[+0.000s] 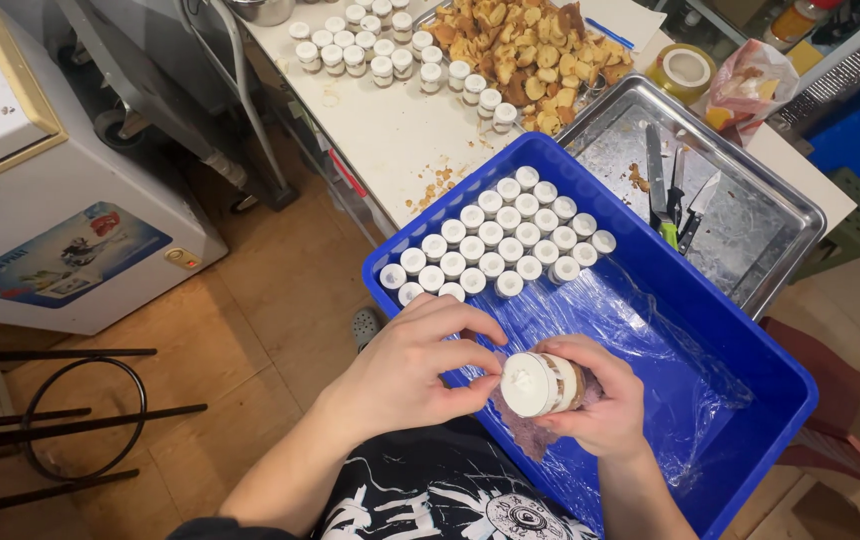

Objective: Clean white jars with a cloth and place them into a plastic-lined crate.

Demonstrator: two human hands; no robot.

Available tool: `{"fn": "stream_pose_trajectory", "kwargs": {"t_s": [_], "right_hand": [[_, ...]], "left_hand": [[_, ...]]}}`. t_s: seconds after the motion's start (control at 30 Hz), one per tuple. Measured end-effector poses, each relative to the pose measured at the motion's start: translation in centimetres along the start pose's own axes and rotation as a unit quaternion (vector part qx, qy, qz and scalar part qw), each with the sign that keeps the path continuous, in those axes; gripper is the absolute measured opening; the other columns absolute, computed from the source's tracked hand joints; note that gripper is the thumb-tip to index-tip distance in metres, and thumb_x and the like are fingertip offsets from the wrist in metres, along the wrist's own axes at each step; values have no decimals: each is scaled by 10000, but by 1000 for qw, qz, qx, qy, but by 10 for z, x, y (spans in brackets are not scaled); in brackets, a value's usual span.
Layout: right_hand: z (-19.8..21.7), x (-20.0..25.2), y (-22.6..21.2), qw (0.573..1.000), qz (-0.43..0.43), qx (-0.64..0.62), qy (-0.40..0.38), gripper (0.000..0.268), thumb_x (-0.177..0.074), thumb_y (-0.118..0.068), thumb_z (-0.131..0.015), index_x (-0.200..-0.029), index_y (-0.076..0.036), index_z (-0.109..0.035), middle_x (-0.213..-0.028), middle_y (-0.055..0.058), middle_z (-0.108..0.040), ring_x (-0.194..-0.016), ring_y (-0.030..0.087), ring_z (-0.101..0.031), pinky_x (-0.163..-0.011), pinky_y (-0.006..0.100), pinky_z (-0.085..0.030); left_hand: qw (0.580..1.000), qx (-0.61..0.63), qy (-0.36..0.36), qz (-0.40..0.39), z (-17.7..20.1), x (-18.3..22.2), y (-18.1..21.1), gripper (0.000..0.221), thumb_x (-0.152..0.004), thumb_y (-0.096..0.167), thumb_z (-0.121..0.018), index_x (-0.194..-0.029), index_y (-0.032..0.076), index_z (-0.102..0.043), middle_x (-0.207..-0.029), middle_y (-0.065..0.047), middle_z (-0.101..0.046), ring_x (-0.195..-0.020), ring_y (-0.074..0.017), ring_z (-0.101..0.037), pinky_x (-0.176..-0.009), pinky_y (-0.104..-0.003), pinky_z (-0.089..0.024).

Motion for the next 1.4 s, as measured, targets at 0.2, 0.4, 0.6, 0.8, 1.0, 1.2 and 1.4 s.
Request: {"fn": "stream_pose_trajectory", "kwargs": {"t_s": [0.2,0.4,0.6,0.8,1.0,1.2,1.4], "right_hand": [[-1,2,0,1000,1,13,-7,709,-685,-247,-964,-1267,18,-658,-1218,183,-702,-1117,279,-710,-969,389,-573],[-5,3,0,1000,1,16,-10,704,-690,-251,-960,-1268,17,-660,-1219,181,-706,-1109,279,-709,-967,390,-569],[-6,7,2,1000,-2,8,-8,706,-691,-255,-959,-1270,18,-661,-1215,181,-704,-1114,278,-703,-966,389,-567],[-4,12,7,999,-23,-22,1,716,-686,-236,-966,-1273,36,-658,-1239,189,-684,-1149,284,-682,-984,395,-558],[-2,18,14,998,-35,-58,3,717,-691,-198,-968,-1286,34,-641,-1259,191,-679,-1180,296,-673,-1014,413,-553],[-4,18,14,997,-32,-67,-2,720,-691,-174,-968,-1298,30,-639,-1265,190,-675,-1184,299,-676,-1014,422,-558],[-6,18,13,997,-31,-65,-4,724,-690,-164,-970,-1300,30,-632,-1272,203,-670,-1178,306,-678,-1012,425,-560]], "left_hand": [[1000,1,0,1,-2,2,-1,185,-768,108,-845,-911,144,-734,-1115,19,-694,-948,-172,-654,-845,-319,-462],[1000,-2,0,1,-1,4,1,175,-751,103,-837,-874,147,-720,-1118,22,-687,-945,-171,-648,-849,-320,-462],[1000,4,-1,4,1,7,1,183,-719,101,-827,-819,150,-682,-1106,26,-683,-945,-164,-640,-845,-319,-458],[1000,15,1,3,3,9,3,180,-743,110,-830,-848,151,-690,-1122,18,-672,-979,-169,-639,-863,-327,-453],[1000,13,11,-1,2,10,7,174,-759,101,-815,-854,140,-674,-1141,13,-669,-1057,-191,-654,-932,-338,-484],[1000,10,5,-6,3,9,8,169,-755,111,-820,-837,144,-676,-1139,14,-670,-1061,-203,-653,-934,-349,-481],[1000,8,3,-16,4,9,10,164,-757,113,-817,-837,146,-677,-1143,16,-666,-1055,-204,-645,-939,-351,-479]]}}
Point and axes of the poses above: each hand's wrist, its own x-axis away from the middle knuckle, its own z-axis out of the back of the hand, y = z × x, the point moved 6 cm from there along -x, towards the middle knuckle
